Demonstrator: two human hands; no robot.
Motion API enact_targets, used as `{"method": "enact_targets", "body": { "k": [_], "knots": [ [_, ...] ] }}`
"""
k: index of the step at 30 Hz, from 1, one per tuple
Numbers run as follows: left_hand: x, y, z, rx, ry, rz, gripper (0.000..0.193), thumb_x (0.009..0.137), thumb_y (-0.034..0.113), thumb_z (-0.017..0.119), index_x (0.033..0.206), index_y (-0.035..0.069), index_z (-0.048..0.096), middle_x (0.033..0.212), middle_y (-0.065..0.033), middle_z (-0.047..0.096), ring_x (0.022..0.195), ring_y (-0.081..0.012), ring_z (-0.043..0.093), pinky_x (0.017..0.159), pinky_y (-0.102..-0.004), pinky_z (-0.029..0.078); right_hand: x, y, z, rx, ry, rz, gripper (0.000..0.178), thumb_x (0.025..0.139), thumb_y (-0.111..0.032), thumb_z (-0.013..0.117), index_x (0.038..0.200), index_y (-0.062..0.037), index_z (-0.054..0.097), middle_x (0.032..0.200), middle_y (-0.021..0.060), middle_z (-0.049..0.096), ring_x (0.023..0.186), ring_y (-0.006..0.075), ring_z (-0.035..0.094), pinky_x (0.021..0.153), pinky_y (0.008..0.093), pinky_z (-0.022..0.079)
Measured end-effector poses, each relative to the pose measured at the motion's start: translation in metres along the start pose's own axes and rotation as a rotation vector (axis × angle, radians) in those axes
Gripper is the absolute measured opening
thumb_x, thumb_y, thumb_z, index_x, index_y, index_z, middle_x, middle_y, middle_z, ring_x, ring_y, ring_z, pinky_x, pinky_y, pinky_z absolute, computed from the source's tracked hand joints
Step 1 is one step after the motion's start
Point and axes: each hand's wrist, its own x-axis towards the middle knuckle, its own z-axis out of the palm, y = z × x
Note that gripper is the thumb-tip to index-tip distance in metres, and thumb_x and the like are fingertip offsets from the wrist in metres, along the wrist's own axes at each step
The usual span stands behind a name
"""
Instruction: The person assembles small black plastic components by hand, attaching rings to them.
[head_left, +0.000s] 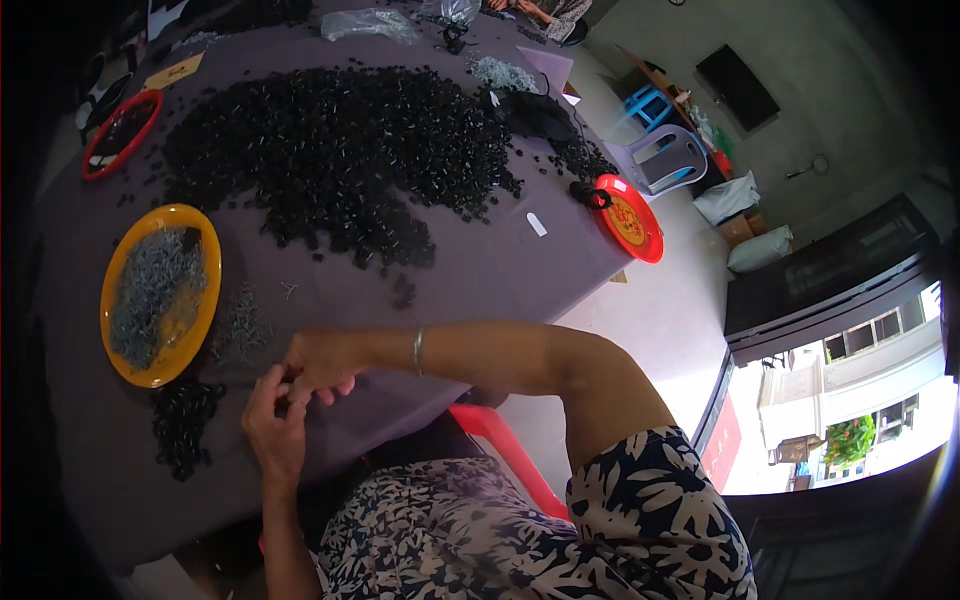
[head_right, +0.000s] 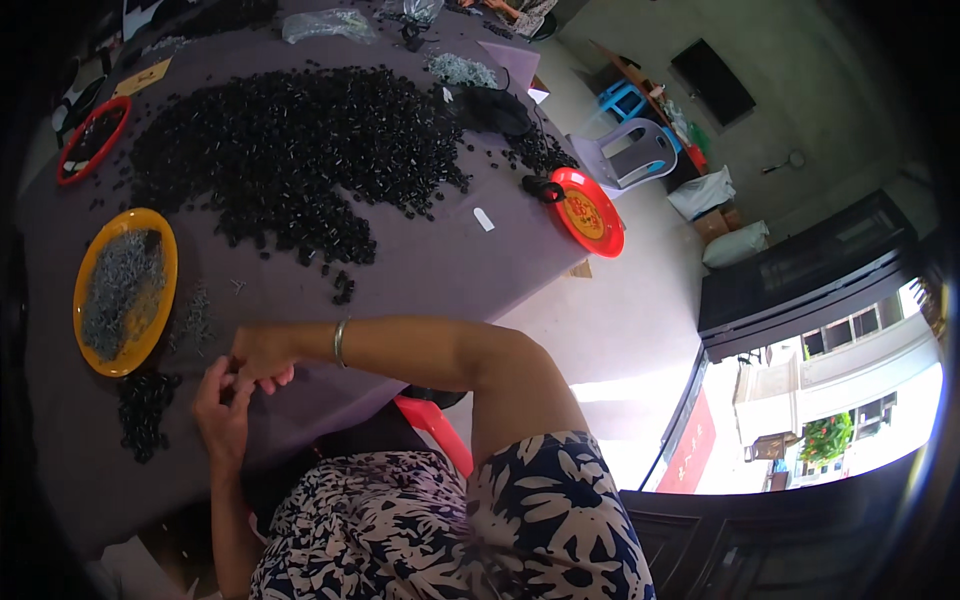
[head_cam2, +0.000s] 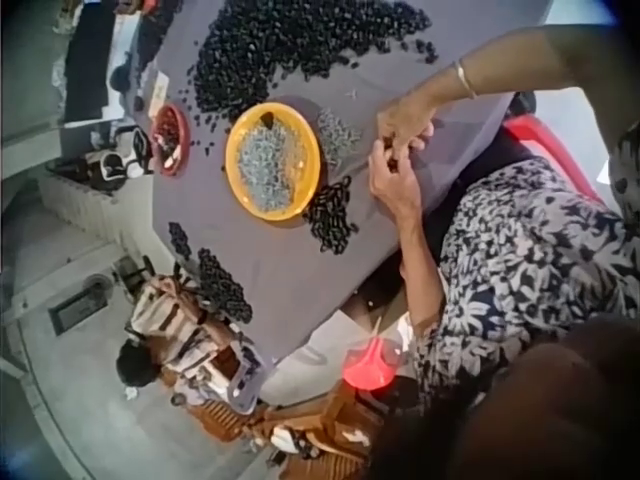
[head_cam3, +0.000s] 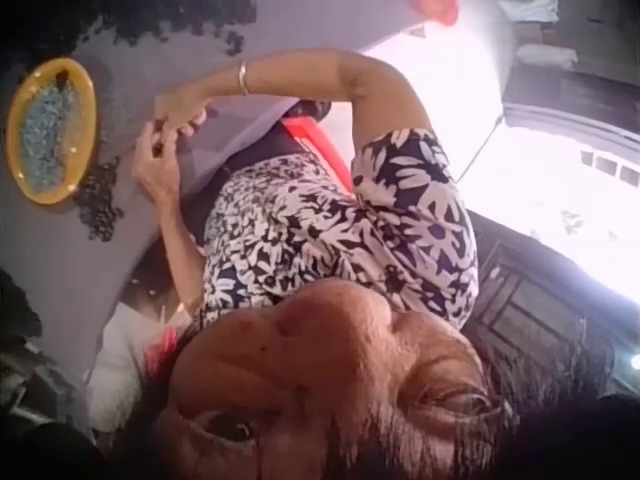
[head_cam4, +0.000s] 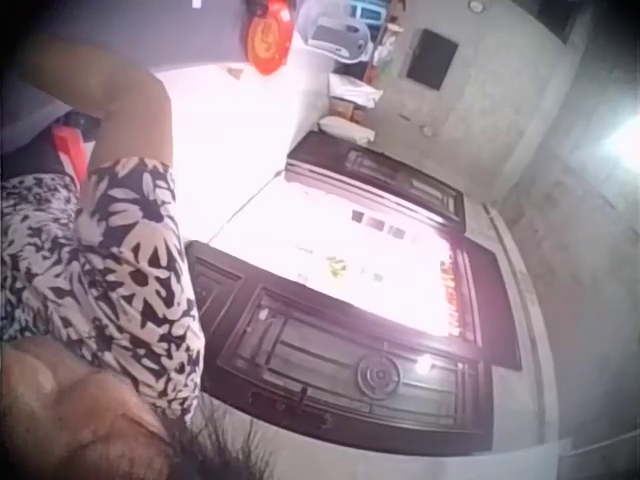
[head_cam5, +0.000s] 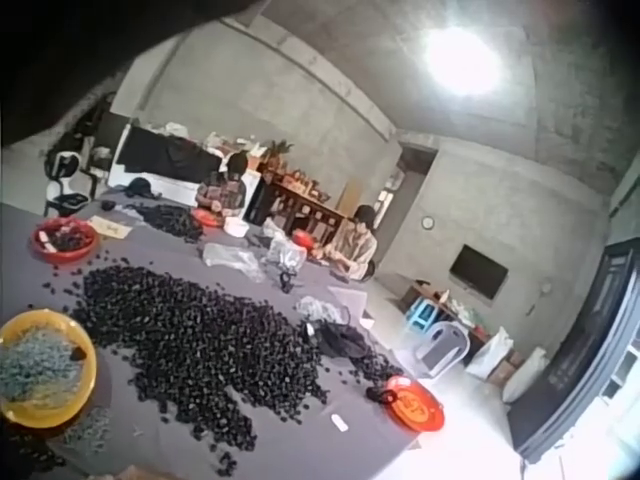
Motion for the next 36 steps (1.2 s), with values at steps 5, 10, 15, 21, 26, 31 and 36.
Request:
{"method": "enact_targets", "body": {
  "k": [5, 10, 15, 21, 26, 31, 36],
  "knots": [
    [-0.004, 0.001, -0.008, -0.038, 0.007, -0.122, 0.040, 0.085, 0.004, 0.073, 0.122, -0.003, 0.062, 0.093, -0.0087, 0.067, 0.083, -0.0145, 0.062, 0.075, -0.0302, 0.052, 0.012, 0.000, -0.001, -0.015, -0.080, -0.007, 0.029, 0.082, -0.031, 0.072, 0.086, -0.0017, 0.072, 0.069, 0.0095, 0.070, 0.052, 0.0155, 0.063, 0.048, 0.0294, 0.055],
    [0.010, 0.009, 0.009, 0.048, 0.076, -0.030, 0.039, 0.083, 0.002, 0.072, 0.121, -0.001, 0.063, 0.100, -0.0154, 0.067, 0.086, -0.0270, 0.067, 0.075, -0.0359, 0.053, -0.010, 0.008, 0.000, 0.092, 0.174, -0.037, 0.031, 0.083, -0.031, 0.073, 0.084, -0.0009, 0.069, 0.070, 0.0111, 0.071, 0.050, 0.0160, 0.062, 0.047, 0.0297, 0.050],
    [0.003, 0.015, -0.012, 0.264, 0.047, 0.155, 0.030, 0.085, -0.006, 0.066, 0.114, -0.001, 0.063, 0.097, -0.0129, 0.063, 0.085, -0.0249, 0.064, 0.076, -0.0316, 0.051, -0.018, 0.032, 0.046, -0.197, 0.659, -0.401, 0.024, 0.083, -0.025, 0.073, 0.084, -0.0022, 0.067, 0.070, 0.0106, 0.068, 0.057, 0.0249, 0.065, 0.054, 0.0332, 0.052],
    [-0.027, -0.002, -0.076, 0.468, 0.126, 0.094, 0.021, 0.085, -0.005, 0.066, 0.106, -0.002, 0.065, 0.096, -0.0134, 0.062, 0.086, -0.0284, 0.064, 0.075, -0.0334, 0.050, -0.077, 0.060, 0.074, -0.325, 1.007, -0.592, 0.008, 0.084, -0.005, 0.072, 0.090, -0.0036, 0.067, 0.082, 0.0113, 0.068, 0.067, 0.0251, 0.067, 0.062, 0.0350, 0.053],
    [-0.032, -0.018, -0.095, 0.582, 0.261, 0.065, 0.021, 0.088, -0.002, 0.065, 0.109, -0.002, 0.065, 0.098, -0.0141, 0.062, 0.089, -0.0298, 0.064, 0.079, -0.0351, 0.050, -0.106, 0.109, 0.037, -0.290, 1.289, -0.323, 0.009, 0.086, -0.004, 0.070, 0.094, -0.0025, 0.068, 0.079, 0.0094, 0.066, 0.066, 0.0153, 0.063, 0.065, 0.0284, 0.052],
    [-0.023, -0.021, -0.099, 0.586, 0.337, 0.050, 0.026, 0.088, -0.002, 0.066, 0.115, -0.002, 0.064, 0.102, -0.0130, 0.061, 0.087, -0.0268, 0.064, 0.077, -0.0345, 0.050, -0.105, 0.117, 0.011, -0.301, 1.283, -0.228, 0.014, 0.084, -0.002, 0.071, 0.098, -0.0004, 0.069, 0.082, 0.0090, 0.066, 0.069, 0.0150, 0.062, 0.065, 0.0275, 0.049],
    [-0.030, -0.011, -0.076, 0.491, 0.358, 0.073, 0.029, 0.083, -0.006, 0.071, 0.111, -0.001, 0.066, 0.104, -0.0120, 0.058, 0.082, -0.0230, 0.061, 0.065, -0.0301, 0.052, -0.091, 0.118, -0.005, -0.333, 1.219, -0.226, 0.014, 0.083, -0.003, 0.072, 0.097, -0.0009, 0.069, 0.084, 0.0090, 0.066, 0.071, 0.0160, 0.064, 0.065, 0.0290, 0.050]
  ]
}}
